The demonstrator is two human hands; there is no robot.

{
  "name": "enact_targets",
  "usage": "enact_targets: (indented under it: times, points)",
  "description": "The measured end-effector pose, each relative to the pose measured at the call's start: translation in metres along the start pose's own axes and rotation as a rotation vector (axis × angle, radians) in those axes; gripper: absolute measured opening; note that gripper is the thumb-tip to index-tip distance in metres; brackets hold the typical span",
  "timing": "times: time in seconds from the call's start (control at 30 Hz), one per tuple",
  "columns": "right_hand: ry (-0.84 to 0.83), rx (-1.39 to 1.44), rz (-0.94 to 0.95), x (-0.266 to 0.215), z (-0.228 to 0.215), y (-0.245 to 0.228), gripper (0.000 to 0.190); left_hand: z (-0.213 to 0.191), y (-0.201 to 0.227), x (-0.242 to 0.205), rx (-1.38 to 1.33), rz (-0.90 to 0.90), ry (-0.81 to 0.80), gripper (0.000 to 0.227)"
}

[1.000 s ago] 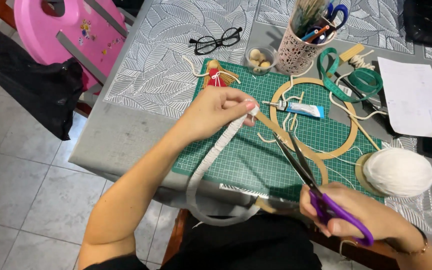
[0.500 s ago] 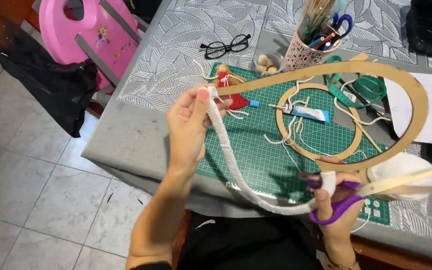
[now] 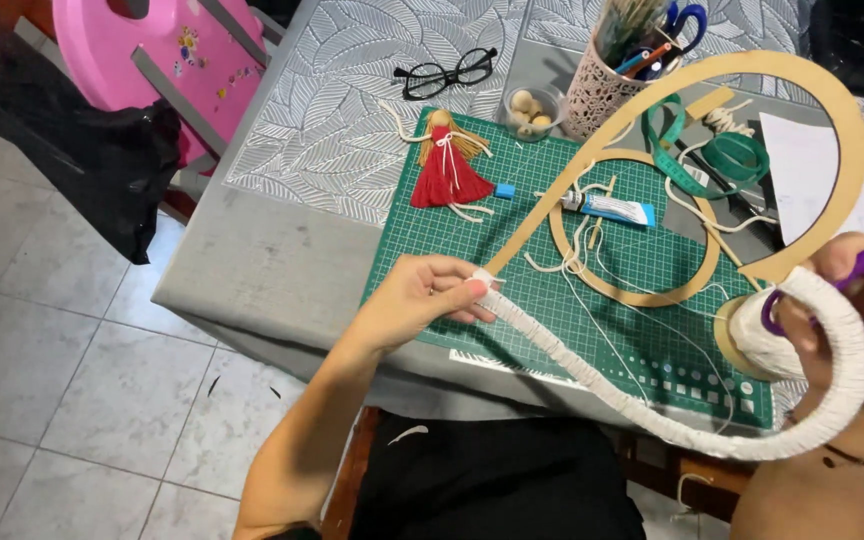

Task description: Wrapping a white cord around a heart-shaped wooden frame and securing it with glue.

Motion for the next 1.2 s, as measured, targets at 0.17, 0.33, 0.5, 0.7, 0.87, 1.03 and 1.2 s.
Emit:
enact_targets:
  times: [0.17, 0.33, 0.5, 0.7, 0.87, 1.03, 1.2]
  points:
    - [0.270, -0.176, 0.172, -0.067, -0.029, 0.069, 0.016, 0.018, -0.019, 0.009, -0.137, -0.002, -0.022, 0.029]
    - [0.056, -0.546, 0.362, -0.090, 0.041, 0.106, 0.018, 0.042, -0.036, 0.017, -0.215, 0.018, -0.122, 0.027]
    - [-0.255, -1.370, -0.158, -0.049, 0.095, 0.068, 0.039, 0.053, -0.056, 0.021, -0.317, 0.012, -0.091, 0.020]
    - [-0.240, -1.774, -0.099, -0.011, 0.121, 0.043, 0.019, 0.060, -0.076, 0.023, -0.424, 0.057, -0.045, 0.029]
    - [-0.242, -1.800, -0.251, -0.009, 0.091, 0.072, 0.026, 0.062, -0.067, 0.023, -0.454, 0.042, -0.027, 0.024]
    - [-0.320, -1.836, -0.480, 0.005, 0.105, 0.055, 0.022, 0.065, -0.070, 0.028, -0.450, 0.000, -0.076, 0.019]
    - [-0.363, -1.849, -0.488, 0.010, 0.110, 0.051, 0.027, 0.072, -0.067, 0.027, -0.469, -0.004, -0.089, 0.020]
Point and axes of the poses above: each hand's wrist, its own x-axis towards the middle knuckle, its own z-axis out of the palm, y = z × x, the point moved 9 cm from there along x, towards the middle knuckle, and after that the axes turned 4 degrees about -x, right-handed, at the moved point
